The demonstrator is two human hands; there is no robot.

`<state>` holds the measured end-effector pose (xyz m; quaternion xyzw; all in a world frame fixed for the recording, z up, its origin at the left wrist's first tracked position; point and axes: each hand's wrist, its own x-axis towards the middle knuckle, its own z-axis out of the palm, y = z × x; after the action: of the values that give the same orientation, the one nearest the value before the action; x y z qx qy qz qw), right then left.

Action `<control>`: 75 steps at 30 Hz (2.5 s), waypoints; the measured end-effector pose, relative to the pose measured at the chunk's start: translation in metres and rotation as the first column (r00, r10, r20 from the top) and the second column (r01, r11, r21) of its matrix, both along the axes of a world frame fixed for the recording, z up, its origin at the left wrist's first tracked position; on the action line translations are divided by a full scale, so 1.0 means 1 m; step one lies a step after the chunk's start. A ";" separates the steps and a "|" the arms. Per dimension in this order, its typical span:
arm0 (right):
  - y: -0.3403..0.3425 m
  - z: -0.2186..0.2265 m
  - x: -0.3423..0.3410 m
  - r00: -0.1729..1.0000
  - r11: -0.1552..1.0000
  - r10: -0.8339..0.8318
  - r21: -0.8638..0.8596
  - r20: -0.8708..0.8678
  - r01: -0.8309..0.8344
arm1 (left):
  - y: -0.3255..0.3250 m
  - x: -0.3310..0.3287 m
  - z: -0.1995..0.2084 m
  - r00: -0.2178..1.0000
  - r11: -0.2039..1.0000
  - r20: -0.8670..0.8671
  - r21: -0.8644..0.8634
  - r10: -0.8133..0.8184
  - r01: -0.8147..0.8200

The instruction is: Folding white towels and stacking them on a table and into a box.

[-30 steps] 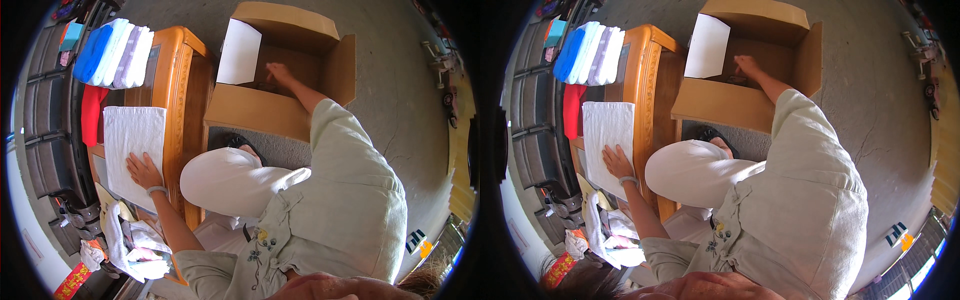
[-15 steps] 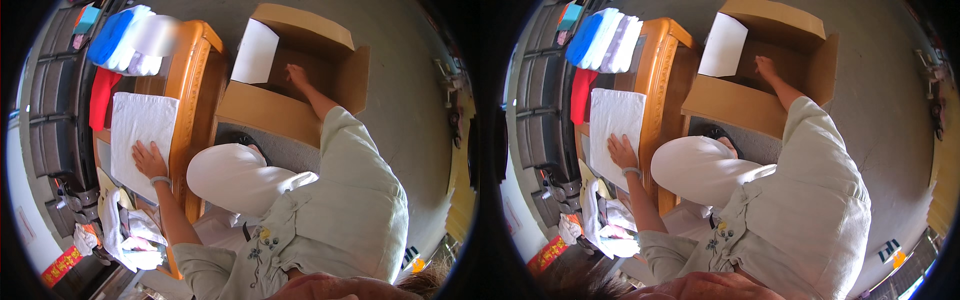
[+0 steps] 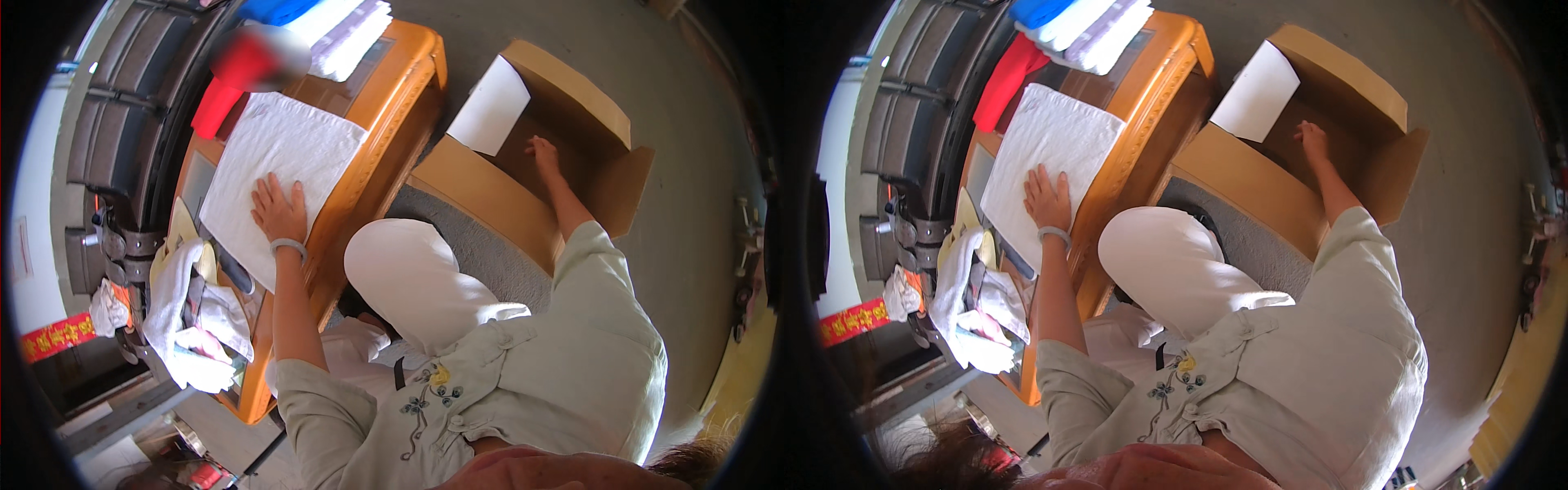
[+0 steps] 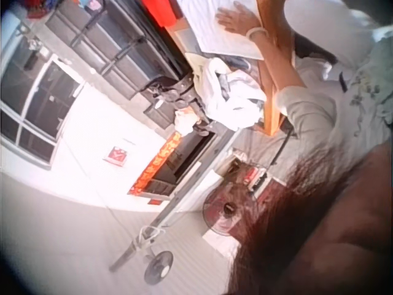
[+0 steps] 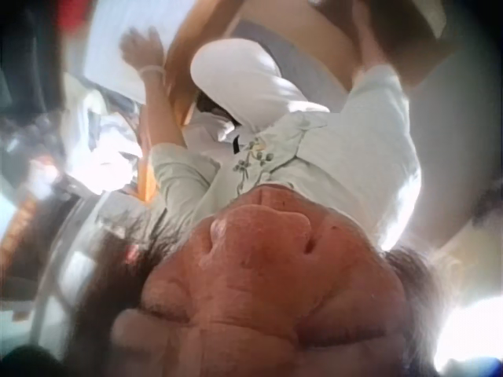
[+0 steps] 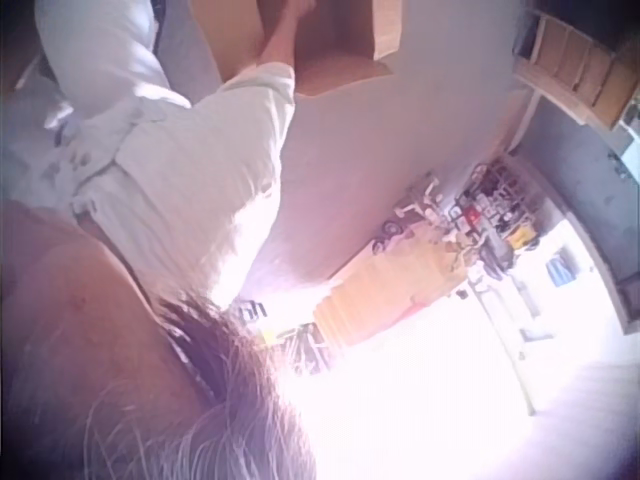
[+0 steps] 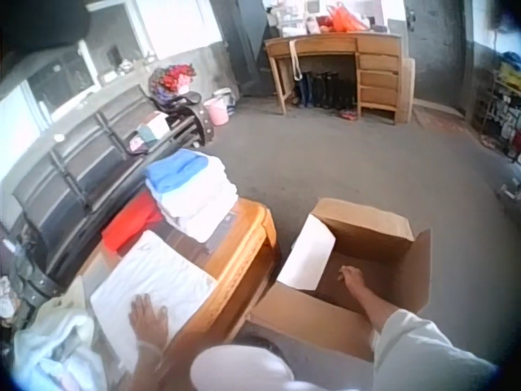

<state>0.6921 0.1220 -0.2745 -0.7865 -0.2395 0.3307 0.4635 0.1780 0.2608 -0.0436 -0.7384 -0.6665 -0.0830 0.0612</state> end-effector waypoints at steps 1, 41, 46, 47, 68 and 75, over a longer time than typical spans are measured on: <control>0.004 0.009 0.000 1.000 1.000 -0.020 0.019 -0.002 0.020 | 0.000 -0.001 0.000 1.000 1.000 -0.003 -0.003 -0.013 0.013; -0.005 0.007 -0.012 0.995 0.997 0.073 0.018 -0.067 -0.072 | 0.001 0.001 -0.002 1.000 1.000 -0.023 -0.006 0.014 -0.014; 0.026 0.090 -0.061 0.998 0.964 -0.018 0.267 0.066 -0.001 | 0.000 -0.013 0.002 0.999 1.000 -0.029 0.014 0.026 -0.026; 0.035 0.111 -0.073 0.991 0.926 -0.058 0.377 0.117 0.009 | 0.000 -0.011 0.002 1.000 1.000 -0.015 0.012 0.005 -0.005; 0.179 0.236 -0.330 0.092 0.521 0.522 -0.231 0.848 -0.821 | -0.005 -0.002 0.008 1.000 1.000 0.009 -0.017 0.000 0.001; 0.178 0.233 -0.329 0.092 0.528 0.526 -0.240 0.846 -0.815 | -0.015 -0.027 0.013 1.000 0.993 0.003 -0.117 -0.022 0.022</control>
<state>0.3636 0.3004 -0.0415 -0.5522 -0.8132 0.0334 0.1811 0.1509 0.2463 -0.0304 -0.7480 -0.6620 -0.0448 0.0163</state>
